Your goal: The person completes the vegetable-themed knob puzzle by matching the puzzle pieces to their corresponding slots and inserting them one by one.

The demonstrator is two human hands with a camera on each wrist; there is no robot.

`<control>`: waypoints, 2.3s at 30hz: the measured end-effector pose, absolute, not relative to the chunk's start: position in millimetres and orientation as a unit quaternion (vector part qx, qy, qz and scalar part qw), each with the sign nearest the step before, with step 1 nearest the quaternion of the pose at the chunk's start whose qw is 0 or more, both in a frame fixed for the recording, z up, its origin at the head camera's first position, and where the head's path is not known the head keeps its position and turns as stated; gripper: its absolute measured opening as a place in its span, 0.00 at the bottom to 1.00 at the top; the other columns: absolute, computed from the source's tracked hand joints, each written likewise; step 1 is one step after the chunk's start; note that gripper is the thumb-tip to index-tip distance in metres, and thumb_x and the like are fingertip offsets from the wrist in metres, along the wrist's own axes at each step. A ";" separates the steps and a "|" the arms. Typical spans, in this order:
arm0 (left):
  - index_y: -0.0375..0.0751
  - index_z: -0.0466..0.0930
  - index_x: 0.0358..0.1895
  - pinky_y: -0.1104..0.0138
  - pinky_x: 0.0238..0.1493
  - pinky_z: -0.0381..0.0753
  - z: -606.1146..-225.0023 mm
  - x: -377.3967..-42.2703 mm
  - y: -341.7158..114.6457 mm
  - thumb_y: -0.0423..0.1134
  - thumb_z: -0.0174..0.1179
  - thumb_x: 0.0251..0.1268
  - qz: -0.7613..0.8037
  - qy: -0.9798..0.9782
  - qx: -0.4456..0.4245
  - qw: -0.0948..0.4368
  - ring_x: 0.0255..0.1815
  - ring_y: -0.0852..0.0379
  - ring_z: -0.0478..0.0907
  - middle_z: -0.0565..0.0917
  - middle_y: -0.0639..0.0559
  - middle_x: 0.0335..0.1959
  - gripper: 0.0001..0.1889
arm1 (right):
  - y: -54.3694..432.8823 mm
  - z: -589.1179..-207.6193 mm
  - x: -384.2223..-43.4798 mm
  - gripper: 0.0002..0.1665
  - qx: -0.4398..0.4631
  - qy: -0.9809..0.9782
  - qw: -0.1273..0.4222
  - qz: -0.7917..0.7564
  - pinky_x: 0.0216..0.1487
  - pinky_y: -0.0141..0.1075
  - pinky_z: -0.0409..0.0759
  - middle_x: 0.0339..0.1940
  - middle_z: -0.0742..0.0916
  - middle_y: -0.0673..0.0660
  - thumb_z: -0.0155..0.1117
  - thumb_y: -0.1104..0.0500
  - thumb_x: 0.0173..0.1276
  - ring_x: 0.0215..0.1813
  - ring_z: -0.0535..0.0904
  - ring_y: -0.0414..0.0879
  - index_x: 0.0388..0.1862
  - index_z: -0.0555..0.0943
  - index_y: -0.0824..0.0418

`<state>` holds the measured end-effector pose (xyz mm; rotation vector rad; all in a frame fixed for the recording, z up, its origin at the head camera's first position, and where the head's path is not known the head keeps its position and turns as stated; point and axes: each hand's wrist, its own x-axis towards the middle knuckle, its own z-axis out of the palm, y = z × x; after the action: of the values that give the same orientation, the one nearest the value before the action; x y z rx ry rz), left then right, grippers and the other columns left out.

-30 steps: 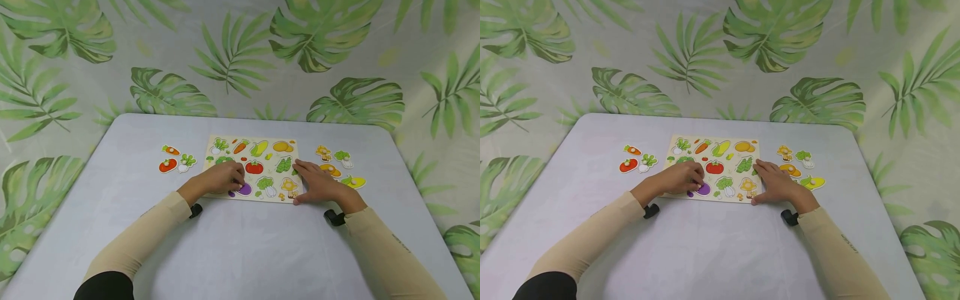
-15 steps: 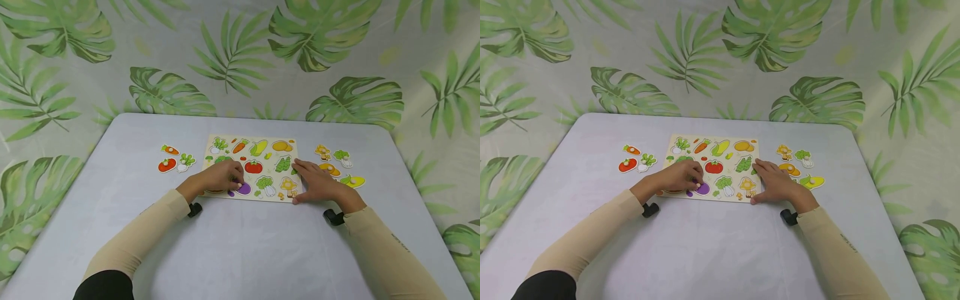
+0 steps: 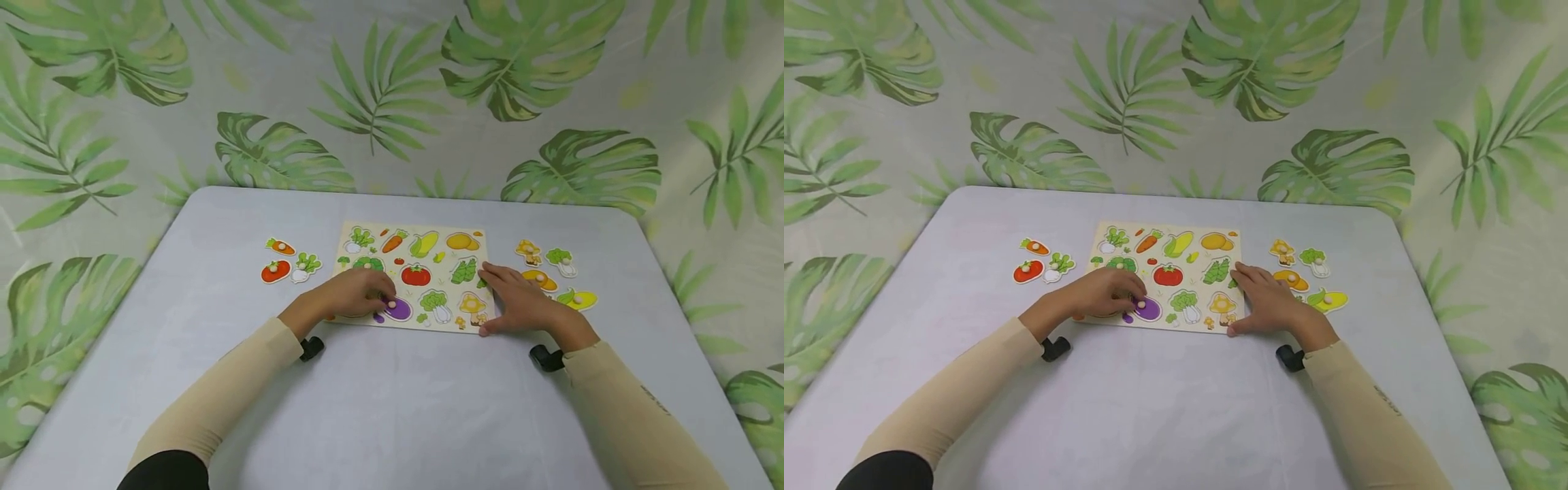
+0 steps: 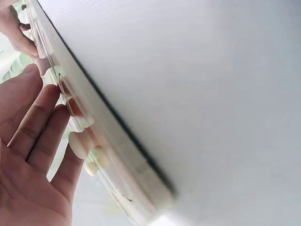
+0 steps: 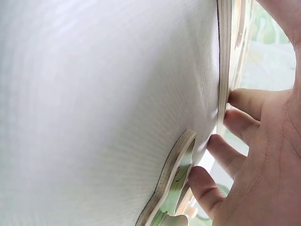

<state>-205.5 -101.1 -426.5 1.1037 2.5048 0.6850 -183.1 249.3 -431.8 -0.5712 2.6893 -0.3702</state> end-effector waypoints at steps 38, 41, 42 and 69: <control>0.36 0.85 0.49 0.42 0.69 0.68 -427.4 -245.8 -277.1 0.34 0.53 0.70 0.299 0.952 0.053 0.038 0.64 0.37 0.72 0.81 0.38 0.58 0.13 | 250.8 -431.1 -181.4 0.69 -0.206 0.953 0.178 -0.133 0.71 0.74 0.52 0.83 0.54 0.62 0.76 0.31 0.49 0.81 0.49 0.66 0.81 0.53 0.59; 0.37 0.83 0.53 0.41 0.70 0.67 -430.4 -251.7 -282.2 0.36 0.56 0.69 0.292 0.953 0.046 0.063 0.65 0.36 0.71 0.78 0.38 0.61 0.14 | 249.8 -431.6 -182.1 0.69 -0.208 0.953 0.177 -0.132 0.70 0.74 0.53 0.83 0.54 0.62 0.75 0.31 0.49 0.81 0.49 0.66 0.81 0.53 0.59; 0.37 0.82 0.54 0.41 0.70 0.67 -431.3 -253.4 -283.4 0.37 0.57 0.68 0.293 0.952 0.044 0.073 0.65 0.36 0.70 0.77 0.38 0.62 0.15 | 249.3 -431.5 -182.4 0.69 -0.208 0.953 0.177 -0.131 0.70 0.74 0.53 0.83 0.54 0.62 0.75 0.30 0.49 0.81 0.49 0.66 0.81 0.53 0.59; 0.37 0.82 0.56 0.41 0.75 0.61 -431.7 -266.7 -276.9 0.40 0.59 0.71 0.321 0.937 0.001 0.136 0.70 0.33 0.63 0.67 0.36 0.68 0.16 | 249.2 -430.8 -183.0 0.69 -0.201 0.954 0.182 -0.126 0.70 0.74 0.54 0.83 0.54 0.60 0.75 0.29 0.48 0.81 0.49 0.64 0.81 0.54 0.58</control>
<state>-266.7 -276.9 -431.7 0.0022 2.7143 0.9310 -183.0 249.2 -430.8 -0.5670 2.6943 -0.3545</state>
